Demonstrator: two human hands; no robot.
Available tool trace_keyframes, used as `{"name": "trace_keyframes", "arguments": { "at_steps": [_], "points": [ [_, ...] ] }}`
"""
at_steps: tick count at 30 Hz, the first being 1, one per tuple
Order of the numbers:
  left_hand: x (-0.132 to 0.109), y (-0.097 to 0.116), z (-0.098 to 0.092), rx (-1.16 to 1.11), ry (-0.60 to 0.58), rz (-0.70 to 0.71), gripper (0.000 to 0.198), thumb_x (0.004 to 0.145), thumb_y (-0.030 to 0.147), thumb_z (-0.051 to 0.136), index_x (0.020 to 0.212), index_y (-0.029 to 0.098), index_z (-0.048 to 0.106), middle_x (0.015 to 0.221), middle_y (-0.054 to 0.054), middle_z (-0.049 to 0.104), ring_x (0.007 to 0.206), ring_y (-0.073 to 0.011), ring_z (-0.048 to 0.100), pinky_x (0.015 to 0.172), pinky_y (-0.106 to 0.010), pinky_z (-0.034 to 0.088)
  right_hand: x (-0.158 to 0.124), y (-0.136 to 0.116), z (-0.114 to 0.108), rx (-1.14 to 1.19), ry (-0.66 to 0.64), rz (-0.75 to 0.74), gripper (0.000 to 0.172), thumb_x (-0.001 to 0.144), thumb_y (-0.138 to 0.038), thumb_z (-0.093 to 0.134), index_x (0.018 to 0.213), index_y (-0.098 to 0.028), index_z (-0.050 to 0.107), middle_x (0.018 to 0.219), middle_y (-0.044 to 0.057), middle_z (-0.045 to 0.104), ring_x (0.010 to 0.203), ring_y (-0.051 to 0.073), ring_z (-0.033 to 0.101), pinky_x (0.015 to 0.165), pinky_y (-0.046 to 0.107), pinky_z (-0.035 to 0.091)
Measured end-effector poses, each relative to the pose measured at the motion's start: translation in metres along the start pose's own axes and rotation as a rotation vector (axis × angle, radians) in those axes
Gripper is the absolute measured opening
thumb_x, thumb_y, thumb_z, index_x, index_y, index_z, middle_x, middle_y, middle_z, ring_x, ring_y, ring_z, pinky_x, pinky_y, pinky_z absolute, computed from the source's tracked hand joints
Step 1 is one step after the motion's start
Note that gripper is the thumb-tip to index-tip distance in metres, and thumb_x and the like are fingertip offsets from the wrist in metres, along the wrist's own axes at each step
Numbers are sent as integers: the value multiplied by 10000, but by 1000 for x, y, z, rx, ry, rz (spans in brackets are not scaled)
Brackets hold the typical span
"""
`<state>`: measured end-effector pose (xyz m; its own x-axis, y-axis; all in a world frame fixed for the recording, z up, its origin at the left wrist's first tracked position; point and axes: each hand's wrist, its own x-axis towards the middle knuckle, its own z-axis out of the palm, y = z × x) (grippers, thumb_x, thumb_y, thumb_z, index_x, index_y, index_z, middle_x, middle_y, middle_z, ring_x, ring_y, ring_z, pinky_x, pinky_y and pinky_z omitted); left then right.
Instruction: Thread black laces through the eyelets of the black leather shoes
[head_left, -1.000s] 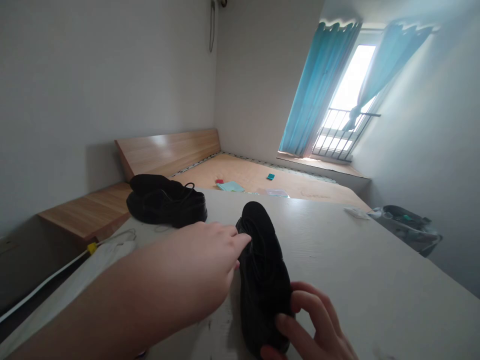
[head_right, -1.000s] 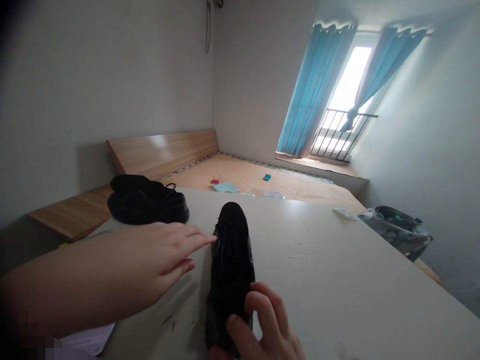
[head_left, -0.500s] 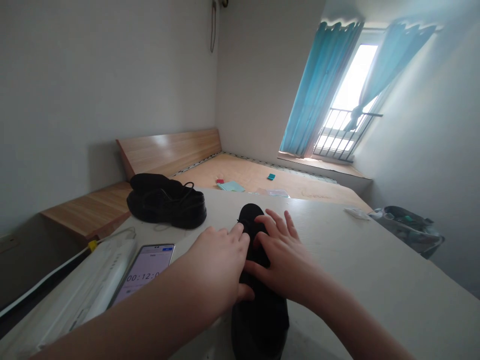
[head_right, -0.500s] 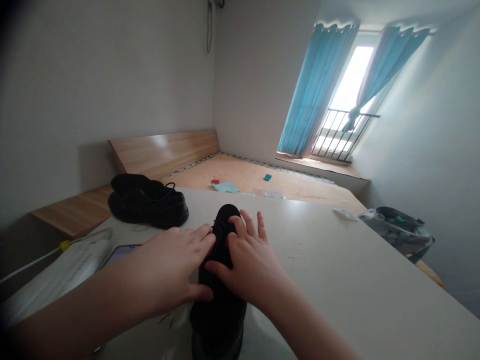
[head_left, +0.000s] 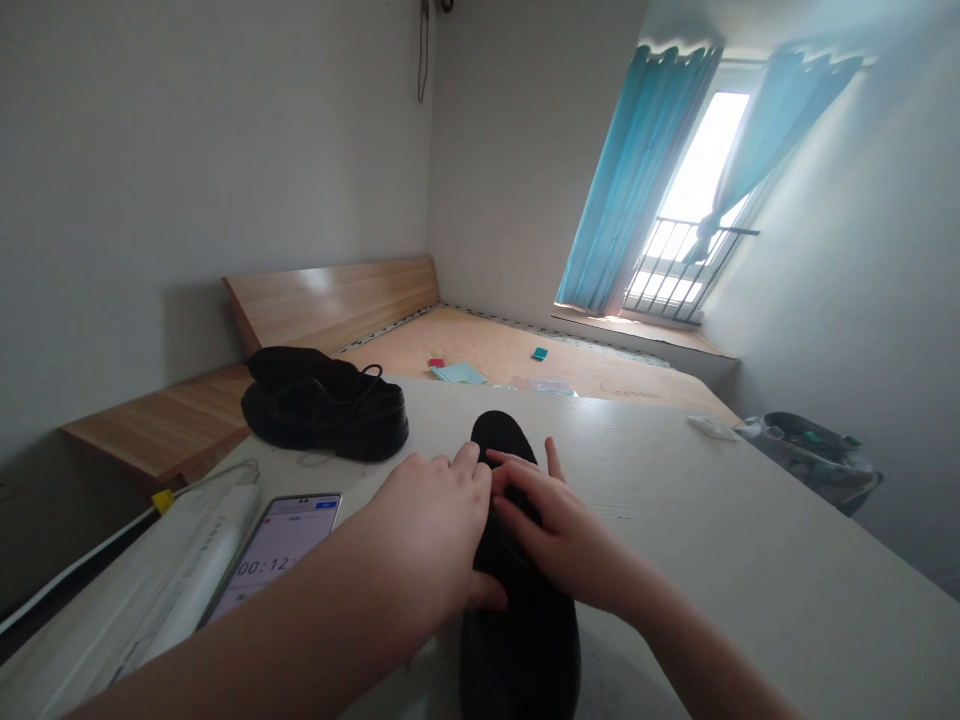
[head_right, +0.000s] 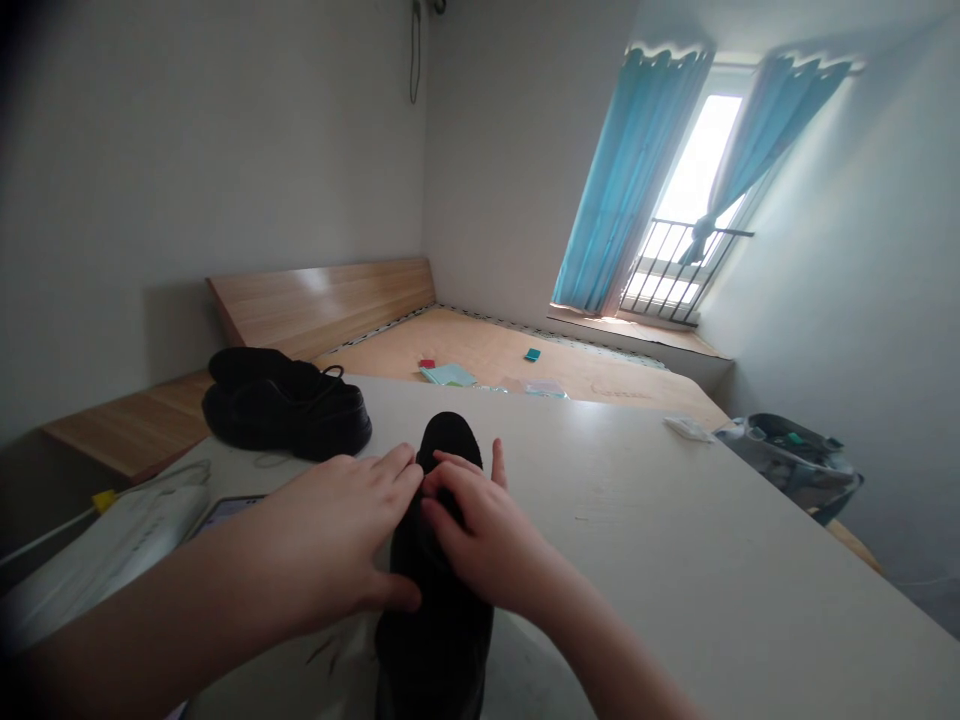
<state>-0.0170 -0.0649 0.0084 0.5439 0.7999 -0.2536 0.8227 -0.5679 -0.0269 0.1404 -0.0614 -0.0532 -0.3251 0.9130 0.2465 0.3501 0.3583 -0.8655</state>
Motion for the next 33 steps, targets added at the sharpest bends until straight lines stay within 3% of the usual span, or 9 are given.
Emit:
{"name": "trace_keyframes", "arguments": {
  "at_steps": [2, 4, 9, 12, 15, 20, 24, 28, 33],
  "points": [
    [-2, 0, 0, 11, 2, 5, 921, 741, 589, 659, 1439, 74, 348, 1505, -256, 286, 1358, -372, 351, 1068, -457, 358, 4, 3, -6, 272, 90, 98, 151, 848, -365, 571, 828, -216, 561, 725, -19, 583, 842, 188, 615, 1054, 490, 308],
    [-4, 1, 0, 0, 7, 4, 895, 717, 596, 674, 1413, 101, 403, 1494, -237, 328, 1322, -375, 405, 1048, -441, 383, 10, 7, -15, 378, 165, 125, 264, 840, -491, 525, 822, -231, 480, 633, -50, 497, 611, 139, 540, 835, 402, 478],
    [-4, 2, -2, -7, 22, 6, 689, 730, 556, 685, 1247, 112, 577, 1419, -217, 439, 1155, -361, 559, 926, -428, 477, 20, 19, -53, 439, 311, 190, 386, 716, -512, 621, 722, -237, 350, 532, -119, 217, 406, 55, 204, 584, 261, 476],
    [-1, 1, -3, -14, 65, 23, 564, 789, 492, 653, 1186, 93, 612, 1338, -219, 501, 1053, -348, 608, 876, -436, 491, 19, 31, -75, 307, 323, 283, 340, 757, -505, 612, 749, -235, 405, 490, -125, 250, 390, 55, 221, 473, 219, 429],
    [2, -1, -3, -36, 96, 30, 479, 813, 461, 633, 1114, 89, 651, 1273, -215, 539, 982, -340, 631, 849, -439, 491, 14, 48, -86, 112, 207, 414, 269, 763, -435, 667, 761, -205, 529, 452, -111, 374, 378, 60, 336, 396, 193, 386],
    [6, -7, 0, -78, 117, 63, 442, 835, 477, 598, 1043, 97, 686, 1269, -225, 555, 1061, -337, 604, 891, -423, 465, 11, 63, -84, -108, 29, 429, 227, 762, -365, 700, 683, -156, 657, 636, 24, 619, 577, 140, 567, 531, 278, 488],
    [9, -12, 4, -135, 148, 114, 385, 818, 464, 609, 1044, 162, 688, 1171, -146, 654, 1085, -283, 605, 910, -351, 451, 16, 49, -66, -119, 44, 226, 273, 857, -436, 575, 979, -214, 675, 1075, 59, 635, 1019, 206, 568, 875, 362, 477],
    [12, -15, 7, -166, 176, 147, 257, 827, 362, 581, 952, 177, 709, 966, -107, 724, 913, -253, 667, 818, -323, 481, 17, 31, -43, -22, -27, 98, 254, 821, -428, 620, 905, -191, 662, 1017, 42, 624, 961, 195, 577, 884, 347, 470],
    [9, -15, 2, -157, 196, 128, 254, 848, 333, 528, 923, 175, 711, 860, -109, 727, 830, -258, 675, 764, -334, 486, 15, 20, -38, 204, 100, 40, 256, 845, -445, 569, 907, -202, 618, 888, 34, 638, 843, 185, 586, 820, 346, 476]
  ]
}}
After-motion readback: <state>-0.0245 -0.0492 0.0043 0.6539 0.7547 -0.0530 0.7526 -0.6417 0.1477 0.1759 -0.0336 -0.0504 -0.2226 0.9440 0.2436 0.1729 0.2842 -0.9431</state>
